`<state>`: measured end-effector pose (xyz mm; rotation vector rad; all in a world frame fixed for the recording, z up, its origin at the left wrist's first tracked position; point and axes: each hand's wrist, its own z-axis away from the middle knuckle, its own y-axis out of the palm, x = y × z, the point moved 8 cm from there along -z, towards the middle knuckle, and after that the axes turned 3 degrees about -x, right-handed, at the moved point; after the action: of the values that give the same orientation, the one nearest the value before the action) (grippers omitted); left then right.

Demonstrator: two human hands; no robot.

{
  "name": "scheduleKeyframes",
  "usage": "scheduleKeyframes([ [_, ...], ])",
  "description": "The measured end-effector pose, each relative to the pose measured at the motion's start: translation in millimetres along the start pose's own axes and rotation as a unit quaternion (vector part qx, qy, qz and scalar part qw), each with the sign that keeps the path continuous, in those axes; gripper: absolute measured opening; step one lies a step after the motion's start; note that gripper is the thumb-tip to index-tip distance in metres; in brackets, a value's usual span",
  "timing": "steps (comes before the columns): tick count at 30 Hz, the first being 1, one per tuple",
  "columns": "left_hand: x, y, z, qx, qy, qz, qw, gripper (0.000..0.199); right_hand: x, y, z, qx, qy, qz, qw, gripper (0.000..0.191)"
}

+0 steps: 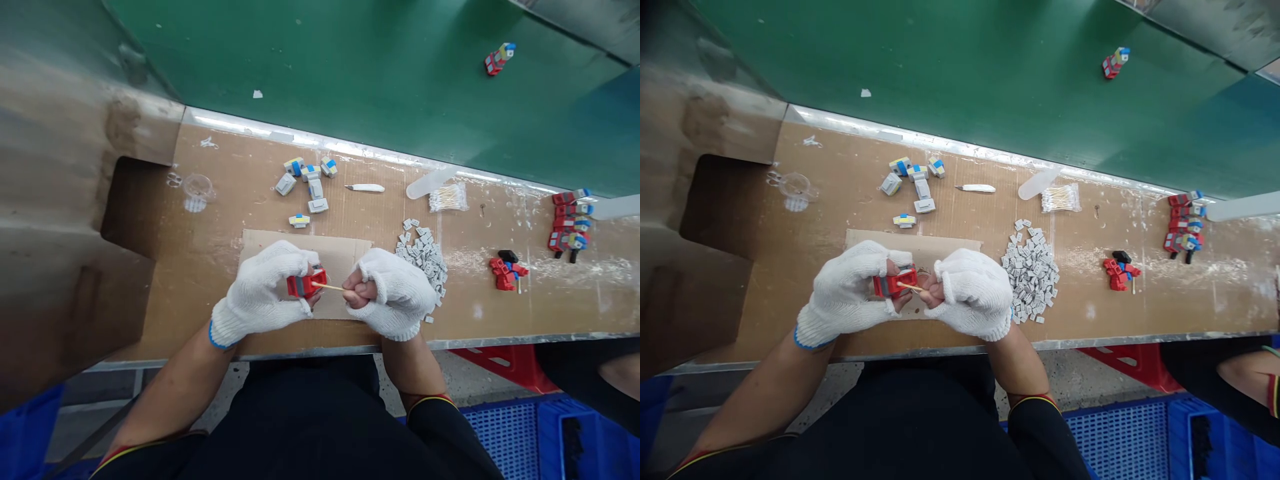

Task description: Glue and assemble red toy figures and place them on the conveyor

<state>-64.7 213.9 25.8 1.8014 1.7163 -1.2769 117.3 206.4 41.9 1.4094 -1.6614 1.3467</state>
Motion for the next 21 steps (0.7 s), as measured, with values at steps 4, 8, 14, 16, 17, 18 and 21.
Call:
scheduleKeyframes([
  [4,-1,-0.2,2,-0.003,0.016,-0.003,1.0,0.032,5,2,-2,0.012,-0.041,0.002,0.999,0.058],
  [8,-1,1.5,2,0.002,0.019,-0.009,1.0,0.029,11,-3,-3,-0.01,-0.065,-0.013,0.998,0.052],
  [14,0,-0.5,4,-0.004,0.005,0.013,1.0,0.038,12,-25,-2,-0.083,-0.076,-0.055,0.992,0.04],
  [16,1,-1.3,5,-0.011,-0.001,0.021,1.0,0.041,13,-27,-2,-0.093,-0.087,-0.058,0.99,0.039],
  [17,1,-1.4,6,-0.013,0.0,0.024,1.0,0.043,13,-27,-2,-0.098,-0.088,-0.062,0.989,0.037],
  [18,2,-1.0,6,-0.013,-0.001,0.026,1.0,0.043,12,-27,-2,-0.105,-0.086,-0.068,0.988,0.035],
  [21,2,1.2,7,-0.011,0.009,0.032,0.999,0.043,9,-26,-1,-0.13,-0.065,-0.086,0.986,0.038],
])
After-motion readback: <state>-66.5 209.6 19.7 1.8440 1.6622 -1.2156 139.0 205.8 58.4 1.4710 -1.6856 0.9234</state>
